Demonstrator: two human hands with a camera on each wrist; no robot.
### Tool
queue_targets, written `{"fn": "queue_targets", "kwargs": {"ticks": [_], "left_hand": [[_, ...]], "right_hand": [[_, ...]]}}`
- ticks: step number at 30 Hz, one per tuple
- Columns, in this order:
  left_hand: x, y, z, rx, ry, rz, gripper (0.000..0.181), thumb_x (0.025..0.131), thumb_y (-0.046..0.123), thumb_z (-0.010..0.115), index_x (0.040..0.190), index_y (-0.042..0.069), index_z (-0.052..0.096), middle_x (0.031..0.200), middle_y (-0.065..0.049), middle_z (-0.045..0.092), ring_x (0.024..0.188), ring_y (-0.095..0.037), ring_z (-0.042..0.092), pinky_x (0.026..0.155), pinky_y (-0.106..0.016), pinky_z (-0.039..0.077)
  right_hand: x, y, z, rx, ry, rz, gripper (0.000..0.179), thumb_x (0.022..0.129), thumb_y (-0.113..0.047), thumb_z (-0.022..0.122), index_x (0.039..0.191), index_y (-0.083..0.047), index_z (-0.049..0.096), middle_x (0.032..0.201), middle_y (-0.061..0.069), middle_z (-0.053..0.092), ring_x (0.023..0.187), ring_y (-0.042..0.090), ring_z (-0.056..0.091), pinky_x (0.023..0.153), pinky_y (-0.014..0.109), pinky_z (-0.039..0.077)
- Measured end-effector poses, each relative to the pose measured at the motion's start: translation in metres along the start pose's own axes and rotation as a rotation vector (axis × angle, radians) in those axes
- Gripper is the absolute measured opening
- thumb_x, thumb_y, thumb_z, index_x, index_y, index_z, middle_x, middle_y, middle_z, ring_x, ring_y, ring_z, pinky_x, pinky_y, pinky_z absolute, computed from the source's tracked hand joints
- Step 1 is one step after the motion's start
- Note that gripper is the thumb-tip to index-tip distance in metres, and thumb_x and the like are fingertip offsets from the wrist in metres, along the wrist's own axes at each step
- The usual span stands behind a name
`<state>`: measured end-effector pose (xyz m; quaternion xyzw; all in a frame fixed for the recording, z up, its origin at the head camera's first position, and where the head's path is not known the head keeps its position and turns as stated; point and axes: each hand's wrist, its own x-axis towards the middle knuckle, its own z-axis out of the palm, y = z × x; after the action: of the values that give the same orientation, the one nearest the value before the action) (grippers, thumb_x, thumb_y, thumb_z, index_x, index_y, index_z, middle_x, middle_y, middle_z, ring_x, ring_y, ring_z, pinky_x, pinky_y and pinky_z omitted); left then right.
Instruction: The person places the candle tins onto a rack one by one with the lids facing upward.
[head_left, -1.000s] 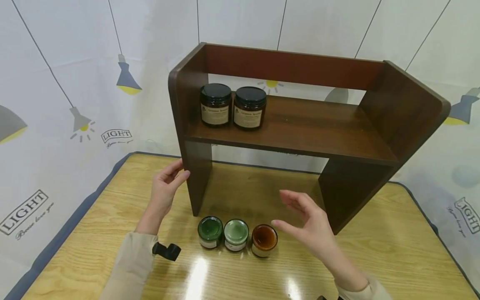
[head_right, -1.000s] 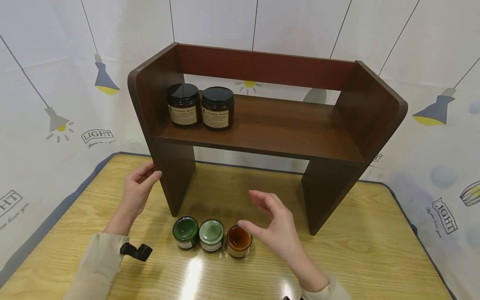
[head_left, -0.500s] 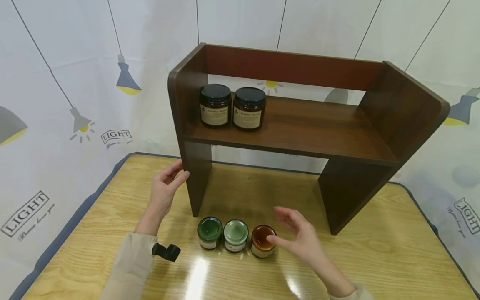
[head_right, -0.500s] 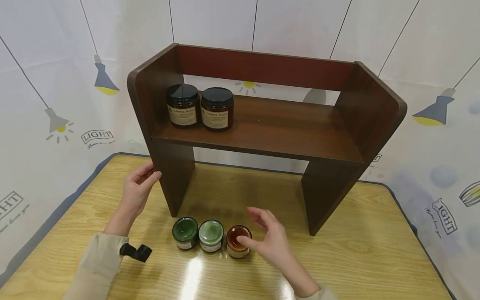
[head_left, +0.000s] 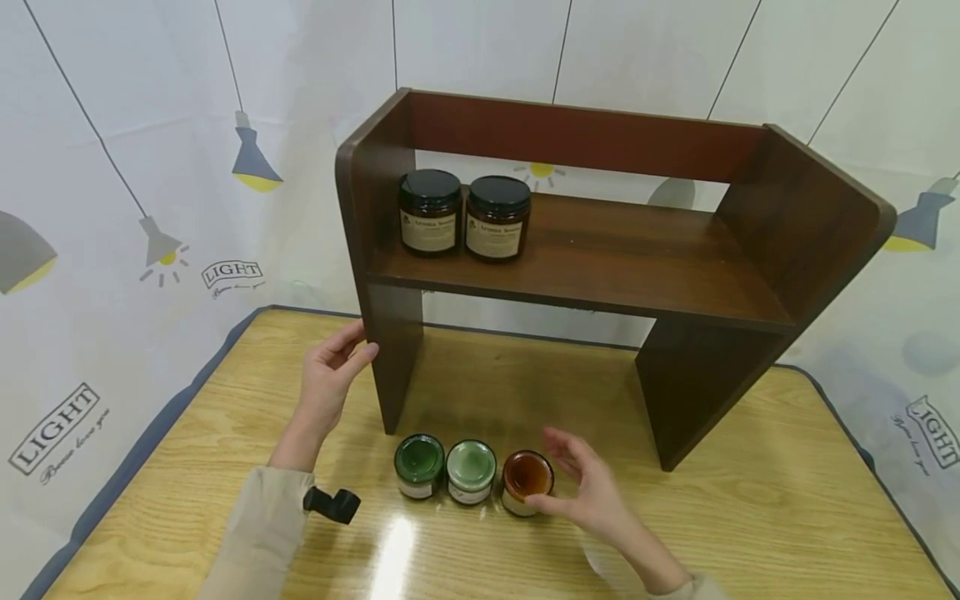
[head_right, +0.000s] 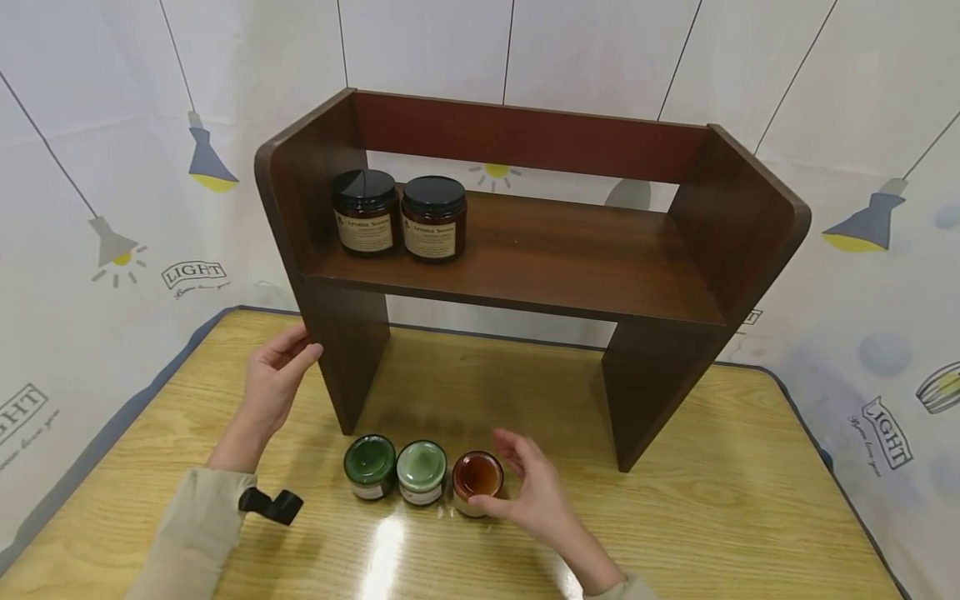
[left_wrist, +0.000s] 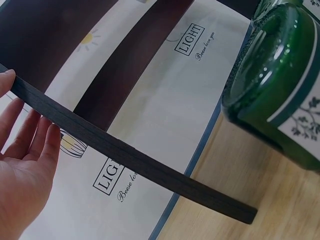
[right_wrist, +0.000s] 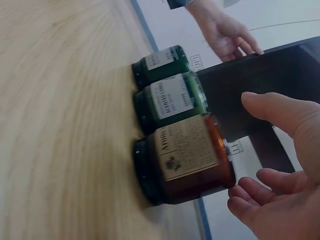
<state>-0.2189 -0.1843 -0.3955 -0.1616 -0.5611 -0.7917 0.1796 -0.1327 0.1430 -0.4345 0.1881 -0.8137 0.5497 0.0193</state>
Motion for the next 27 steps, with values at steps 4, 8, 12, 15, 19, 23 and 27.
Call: {"fn": "queue_targets", "kwargs": {"ticks": [4,8,12,15,19,23,27], "left_hand": [[0.000,0.000,0.000,-0.002,0.002,0.004,0.047,0.083,-0.018,0.056,0.102,0.022,0.072,0.101,0.007,0.068,0.097,-0.007,0.060,0.083,-0.018,0.048],[0.000,0.000,0.000,-0.004,0.003,0.005,0.047,0.083,-0.018,0.056,0.102,0.022,0.072,0.101,0.007,0.068,0.097,-0.007,0.060,0.083,-0.018,0.048],[-0.001,0.000,-0.001,0.005,-0.005,0.004,0.046,0.083,-0.017,0.056,0.103,0.021,0.071,0.102,0.007,0.068,0.098,-0.007,0.060,0.083,-0.018,0.048],[-0.001,0.000,-0.001,0.008,-0.011,0.002,0.046,0.084,-0.017,0.056,0.104,0.022,0.071,0.103,0.007,0.067,0.099,-0.007,0.060,0.083,-0.018,0.048],[0.000,0.000,-0.001,0.011,-0.013,0.000,0.046,0.084,-0.016,0.056,0.104,0.022,0.071,0.103,0.007,0.067,0.099,-0.007,0.060,0.083,-0.018,0.048],[0.000,-0.001,-0.001,0.021,-0.012,-0.005,0.046,0.084,-0.016,0.056,0.104,0.022,0.071,0.103,0.007,0.067,0.099,-0.007,0.060,0.084,-0.018,0.048],[0.000,-0.001,-0.001,0.023,-0.012,-0.009,0.045,0.085,-0.015,0.056,0.104,0.022,0.071,0.103,0.007,0.067,0.099,-0.007,0.060,0.084,-0.018,0.048]], "right_hand": [[-0.002,0.006,0.004,-0.008,-0.029,0.045,0.082,0.062,-0.005,0.087,0.129,0.013,0.043,0.120,0.027,0.053,0.110,0.040,0.051,0.095,0.044,0.043],[-0.003,0.011,0.006,-0.018,-0.048,0.117,0.087,0.062,-0.009,0.087,0.134,0.008,0.041,0.121,0.021,0.053,0.112,0.035,0.051,0.096,0.045,0.042],[-0.003,0.017,0.009,-0.026,-0.058,0.117,0.089,0.062,-0.010,0.087,0.134,0.008,0.040,0.118,0.018,0.054,0.109,0.033,0.052,0.095,0.046,0.044],[-0.003,0.021,0.011,-0.025,-0.064,0.095,0.089,0.061,-0.008,0.088,0.133,0.011,0.040,0.118,0.020,0.054,0.109,0.035,0.052,0.094,0.042,0.045],[-0.004,0.026,0.013,-0.036,-0.074,0.072,0.087,0.061,-0.008,0.087,0.132,0.012,0.040,0.120,0.022,0.055,0.110,0.036,0.052,0.092,0.036,0.047],[-0.005,0.028,0.014,-0.056,-0.086,0.042,0.085,0.062,-0.008,0.086,0.131,0.013,0.041,0.119,0.022,0.056,0.109,0.033,0.053,0.089,0.034,0.048],[-0.004,0.030,0.015,-0.044,-0.095,0.031,0.083,0.063,-0.007,0.086,0.130,0.013,0.041,0.119,0.022,0.056,0.108,0.031,0.054,0.088,0.032,0.048]]}}
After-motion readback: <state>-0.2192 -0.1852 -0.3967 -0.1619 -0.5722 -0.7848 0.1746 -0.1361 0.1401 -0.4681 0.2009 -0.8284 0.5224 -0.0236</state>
